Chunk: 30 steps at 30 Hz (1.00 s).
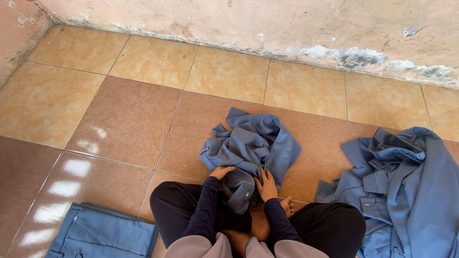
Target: Neatly folding pairs of pants while sitting on the floor, smoothing out wrinkles between folds.
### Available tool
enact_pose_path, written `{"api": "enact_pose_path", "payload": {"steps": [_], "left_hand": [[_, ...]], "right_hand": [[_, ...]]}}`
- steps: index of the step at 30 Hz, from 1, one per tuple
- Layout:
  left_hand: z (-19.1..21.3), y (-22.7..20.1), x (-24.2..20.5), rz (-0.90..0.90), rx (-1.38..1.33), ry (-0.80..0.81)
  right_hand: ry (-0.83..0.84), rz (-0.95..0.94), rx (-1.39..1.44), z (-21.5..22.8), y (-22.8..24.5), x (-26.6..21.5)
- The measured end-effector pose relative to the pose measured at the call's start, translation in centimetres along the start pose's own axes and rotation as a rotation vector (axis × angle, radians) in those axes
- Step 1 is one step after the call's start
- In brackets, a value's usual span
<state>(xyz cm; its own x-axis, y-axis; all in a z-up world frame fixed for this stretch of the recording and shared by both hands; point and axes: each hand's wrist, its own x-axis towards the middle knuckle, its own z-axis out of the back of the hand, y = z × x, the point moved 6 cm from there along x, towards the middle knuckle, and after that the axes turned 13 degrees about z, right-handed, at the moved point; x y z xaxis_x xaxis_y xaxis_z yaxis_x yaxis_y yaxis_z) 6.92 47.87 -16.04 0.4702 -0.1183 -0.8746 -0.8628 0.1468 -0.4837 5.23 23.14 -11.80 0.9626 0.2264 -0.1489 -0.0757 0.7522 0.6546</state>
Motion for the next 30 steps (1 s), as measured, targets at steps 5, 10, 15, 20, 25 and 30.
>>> {"api": "enact_pose_path", "payload": {"steps": [5, 10, 15, 20, 25, 30], "left_hand": [[5.8, 3.0, 6.4, -0.031, 0.103, -0.231], [10.7, 0.8, 0.3, -0.056, 0.134, -0.642], [10.3, -0.7, 2.0, -0.116, 0.223, -0.646], [9.0, -0.7, 3.4, -0.140, 0.349, -0.724], [8.9, -2.3, 1.3, -0.599, 0.258, -1.067], [10.2, -5.0, -3.3, -0.541, -0.026, -0.788]], "right_hand": [[-0.098, -0.089, -0.008, -1.7, -5.7, 1.9], [-0.161, -0.225, 0.169, -1.3, -9.6, 2.7], [-0.314, 0.088, 0.153, 5.4, -0.1, -1.7], [-0.213, 0.306, -0.268, 5.4, 3.9, -5.5], [-0.075, 0.415, -0.299, 2.5, 6.9, -7.3], [0.038, 0.388, -0.532, 1.8, 8.1, -5.8]]}}
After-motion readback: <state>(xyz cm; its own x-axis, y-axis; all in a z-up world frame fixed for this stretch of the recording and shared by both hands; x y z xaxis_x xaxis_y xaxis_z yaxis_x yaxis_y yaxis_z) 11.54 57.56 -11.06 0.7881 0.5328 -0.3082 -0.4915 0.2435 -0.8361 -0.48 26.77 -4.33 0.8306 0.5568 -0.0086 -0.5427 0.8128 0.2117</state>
